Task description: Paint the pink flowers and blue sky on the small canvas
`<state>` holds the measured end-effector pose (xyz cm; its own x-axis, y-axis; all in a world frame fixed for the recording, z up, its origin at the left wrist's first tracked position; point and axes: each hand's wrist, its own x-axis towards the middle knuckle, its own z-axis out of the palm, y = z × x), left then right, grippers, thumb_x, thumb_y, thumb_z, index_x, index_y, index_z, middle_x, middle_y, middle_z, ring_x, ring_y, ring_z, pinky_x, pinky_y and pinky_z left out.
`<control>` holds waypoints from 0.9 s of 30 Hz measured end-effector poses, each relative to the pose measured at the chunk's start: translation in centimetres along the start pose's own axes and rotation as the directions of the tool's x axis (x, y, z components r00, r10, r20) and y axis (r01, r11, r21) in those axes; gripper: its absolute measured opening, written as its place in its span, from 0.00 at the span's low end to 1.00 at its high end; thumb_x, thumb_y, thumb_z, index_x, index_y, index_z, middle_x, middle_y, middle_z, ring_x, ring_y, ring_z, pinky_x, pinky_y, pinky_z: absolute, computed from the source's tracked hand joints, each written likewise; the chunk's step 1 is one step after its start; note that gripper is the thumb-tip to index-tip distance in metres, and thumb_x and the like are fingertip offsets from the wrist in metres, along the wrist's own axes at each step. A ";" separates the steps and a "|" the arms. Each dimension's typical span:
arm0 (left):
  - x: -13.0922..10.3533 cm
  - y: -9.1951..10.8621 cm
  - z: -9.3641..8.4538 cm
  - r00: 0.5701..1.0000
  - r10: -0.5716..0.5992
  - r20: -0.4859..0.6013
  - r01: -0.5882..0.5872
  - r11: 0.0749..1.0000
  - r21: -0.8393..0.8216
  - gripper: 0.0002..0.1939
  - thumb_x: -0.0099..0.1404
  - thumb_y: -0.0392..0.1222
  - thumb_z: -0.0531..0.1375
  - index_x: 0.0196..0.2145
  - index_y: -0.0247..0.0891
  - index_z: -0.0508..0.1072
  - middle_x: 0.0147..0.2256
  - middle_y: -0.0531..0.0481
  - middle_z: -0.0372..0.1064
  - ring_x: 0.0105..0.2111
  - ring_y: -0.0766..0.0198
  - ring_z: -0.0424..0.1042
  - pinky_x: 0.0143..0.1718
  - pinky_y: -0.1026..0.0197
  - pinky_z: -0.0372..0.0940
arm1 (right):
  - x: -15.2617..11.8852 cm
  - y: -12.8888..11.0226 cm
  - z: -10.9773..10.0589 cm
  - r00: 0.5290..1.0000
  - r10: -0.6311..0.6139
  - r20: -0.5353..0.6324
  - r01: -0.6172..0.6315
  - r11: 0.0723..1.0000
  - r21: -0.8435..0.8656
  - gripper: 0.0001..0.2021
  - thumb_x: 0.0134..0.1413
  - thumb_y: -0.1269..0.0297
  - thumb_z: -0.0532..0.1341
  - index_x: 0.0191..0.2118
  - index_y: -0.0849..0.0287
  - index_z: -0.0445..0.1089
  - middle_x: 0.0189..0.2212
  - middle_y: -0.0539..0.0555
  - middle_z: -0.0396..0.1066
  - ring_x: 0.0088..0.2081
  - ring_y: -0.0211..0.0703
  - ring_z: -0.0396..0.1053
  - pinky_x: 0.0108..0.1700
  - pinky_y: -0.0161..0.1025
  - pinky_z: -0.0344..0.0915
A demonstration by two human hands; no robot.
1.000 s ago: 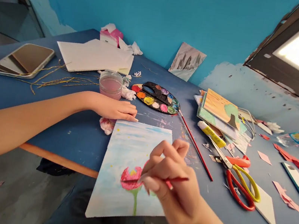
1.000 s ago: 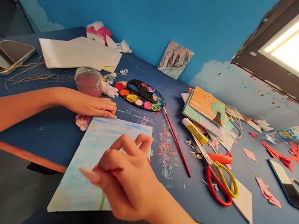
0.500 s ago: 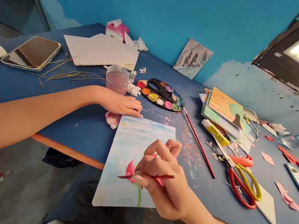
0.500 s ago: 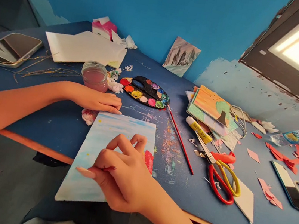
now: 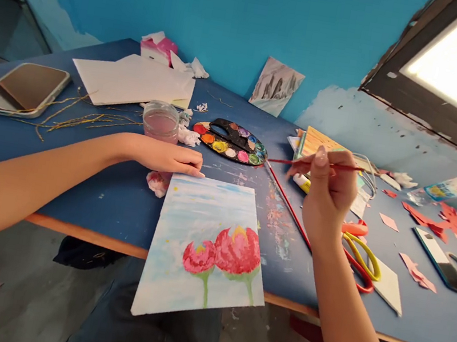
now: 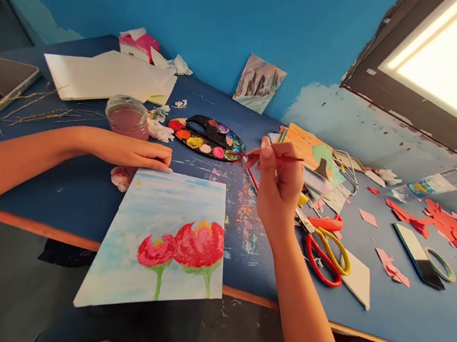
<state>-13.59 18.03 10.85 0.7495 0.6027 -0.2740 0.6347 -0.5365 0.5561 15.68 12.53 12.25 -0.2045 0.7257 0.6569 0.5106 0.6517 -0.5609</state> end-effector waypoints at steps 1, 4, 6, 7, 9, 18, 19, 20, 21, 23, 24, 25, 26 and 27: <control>0.0 0.1 0.1 1.000 -0.006 -0.018 0.006 1.000 -0.003 0.23 0.70 0.61 0.48 0.35 0.38 0.67 0.39 0.47 0.67 0.39 0.60 0.66 0.42 0.63 0.60 | -0.3 0.4 -0.2 1.000 0.009 -0.029 -0.010 1.000 -0.025 0.19 0.72 0.50 0.43 0.50 0.49 0.68 0.38 0.54 0.73 0.37 0.41 0.72 0.41 0.44 0.64; 0.1 0.4 0.3 0.994 0.001 -0.108 -0.001 1.000 -0.005 0.23 0.70 0.61 0.47 0.36 0.38 0.66 0.39 0.47 0.68 0.38 0.60 0.66 0.40 0.62 0.61 | -2.6 0.5 -1.0 1.000 0.024 0.013 -0.020 0.978 -0.207 0.16 0.71 0.54 0.49 0.48 0.53 0.71 0.47 0.56 0.75 0.47 0.44 0.73 0.48 0.44 0.63; 0.1 0.6 0.4 0.984 0.005 -0.177 -0.004 1.000 0.006 0.24 0.70 0.62 0.47 0.36 0.38 0.66 0.39 0.46 0.68 0.38 0.60 0.66 0.40 0.62 0.61 | -4.7 0.2 -1.5 0.996 0.056 0.067 -0.031 0.943 -0.331 0.16 0.72 0.59 0.48 0.50 0.54 0.72 0.53 0.57 0.73 0.55 0.47 0.70 0.51 0.45 0.60; 0.1 0.6 0.3 0.978 0.005 -0.209 -0.002 1.000 0.017 0.24 0.70 0.62 0.46 0.37 0.38 0.66 0.39 0.46 0.68 0.38 0.60 0.66 0.39 0.62 0.61 | -5.7 0.2 -1.7 0.995 0.072 0.072 -0.041 0.929 -0.369 0.16 0.72 0.60 0.47 0.52 0.54 0.71 0.55 0.57 0.72 0.56 0.47 0.69 0.52 0.45 0.59; 0.0 0.8 0.1 0.966 0.005 -0.259 0.006 0.999 0.042 0.24 0.70 0.61 0.46 0.38 0.38 0.67 0.40 0.46 0.68 0.38 0.59 0.67 0.40 0.62 0.61 | -7.2 0.4 -2.2 0.994 0.090 0.054 -0.061 0.914 -0.402 0.17 0.72 0.62 0.47 0.55 0.55 0.70 0.56 0.58 0.71 0.55 0.47 0.69 0.50 0.45 0.58; -3.1 4.8 -3.2 0.914 -0.122 -0.387 0.151 0.988 0.046 0.27 0.67 0.67 0.48 0.37 0.39 0.68 0.31 0.47 0.70 0.29 0.60 0.69 0.28 0.62 0.59 | -3.6 1.8 -5.8 0.995 0.086 -0.058 -0.095 0.977 -0.193 0.20 0.70 0.54 0.49 0.56 0.57 0.70 0.47 0.57 0.74 0.26 0.33 0.66 0.38 0.40 0.67; -3.4 5.2 -3.7 0.901 -0.126 -0.416 0.152 0.988 0.030 0.28 0.66 0.68 0.49 0.38 0.39 0.69 0.31 0.47 0.71 0.29 0.59 0.69 0.28 0.61 0.59 | -2.9 2.0 -5.6 0.993 0.095 -0.069 -0.105 0.983 -0.151 0.21 0.69 0.51 0.50 0.55 0.58 0.71 0.47 0.58 0.73 0.25 0.33 0.65 0.35 0.39 0.67; -3.6 5.5 -4.2 0.889 -0.123 -0.442 0.145 0.989 0.016 0.29 0.65 0.69 0.50 0.40 0.38 0.69 0.31 0.46 0.73 0.29 0.59 0.70 0.28 0.61 0.60 | -2.4 2.1 -5.4 0.992 0.107 -0.071 -0.115 0.986 -0.119 0.22 0.68 0.49 0.51 0.53 0.58 0.72 0.47 0.58 0.73 0.24 0.32 0.64 0.33 0.38 0.67; -3.8 5.6 -4.7 0.881 -0.109 -0.461 0.125 0.992 0.003 0.30 0.64 0.69 0.51 0.42 0.38 0.70 0.33 0.45 0.74 0.30 0.58 0.71 0.29 0.61 0.60 | -1.9 2.2 -5.0 0.991 0.118 -0.069 -0.124 0.987 -0.097 0.23 0.67 0.48 0.52 0.52 0.59 0.73 0.46 0.58 0.73 0.24 0.32 0.64 0.32 0.37 0.66; -3.8 5.9 -5.4 0.880 -0.060 -0.470 0.057 0.998 -0.019 0.32 0.62 0.70 0.54 0.47 0.38 0.71 0.37 0.44 0.77 0.33 0.58 0.72 0.30 0.61 0.62 | -1.4 2.6 -4.1 0.989 0.136 -0.060 -0.140 0.987 -0.081 0.25 0.66 0.46 0.52 0.51 0.60 0.74 0.45 0.59 0.73 0.25 0.32 0.64 0.32 0.37 0.65; -3.7 6.1 -5.7 0.883 -0.034 -0.468 0.019 0.999 -0.036 0.33 0.62 0.70 0.54 0.50 0.38 0.72 0.40 0.43 0.77 0.35 0.57 0.73 0.32 0.62 0.63 | -1.3 2.8 -3.7 0.988 0.144 -0.053 -0.148 0.985 -0.082 0.25 0.66 0.45 0.52 0.51 0.61 0.74 0.45 0.59 0.73 0.25 0.33 0.64 0.32 0.37 0.65; -3.7 6.2 -6.0 0.882 -0.009 -0.472 -0.018 0.998 -0.053 0.34 0.62 0.70 0.55 0.51 0.38 0.72 0.42 0.42 0.77 0.37 0.57 0.74 0.33 0.61 0.65 | -1.2 3.0 -3.3 0.987 0.150 -0.050 -0.154 0.984 -0.086 0.25 0.66 0.46 0.51 0.51 0.61 0.74 0.44 0.59 0.73 0.26 0.33 0.64 0.34 0.37 0.65; -3.6 6.4 -6.3 0.877 0.007 -0.481 -0.045 0.997 -0.066 0.35 0.62 0.70 0.55 0.52 0.38 0.72 0.44 0.42 0.77 0.39 0.56 0.74 0.35 0.61 0.66 | -1.2 3.2 -3.0 0.987 0.154 -0.048 -0.158 0.984 -0.088 0.25 0.66 0.46 0.51 0.51 0.61 0.74 0.44 0.59 0.73 0.27 0.34 0.64 0.35 0.37 0.65; -3.7 6.6 -6.5 0.869 0.014 -0.494 -0.059 0.995 -0.075 0.35 0.61 0.70 0.56 0.52 0.38 0.72 0.45 0.42 0.77 0.41 0.55 0.75 0.37 0.61 0.66 | -1.1 3.5 -2.9 0.987 0.156 -0.045 -0.159 0.983 -0.090 0.25 0.66 0.46 0.51 0.51 0.61 0.74 0.44 0.58 0.73 0.28 0.34 0.65 0.37 0.37 0.65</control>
<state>-13.40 16.14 20.65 0.5673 0.8083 0.1577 0.5737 -0.5253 0.6285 20.07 13.37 10.99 -0.0851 0.8078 0.5833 0.6100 0.5051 -0.6105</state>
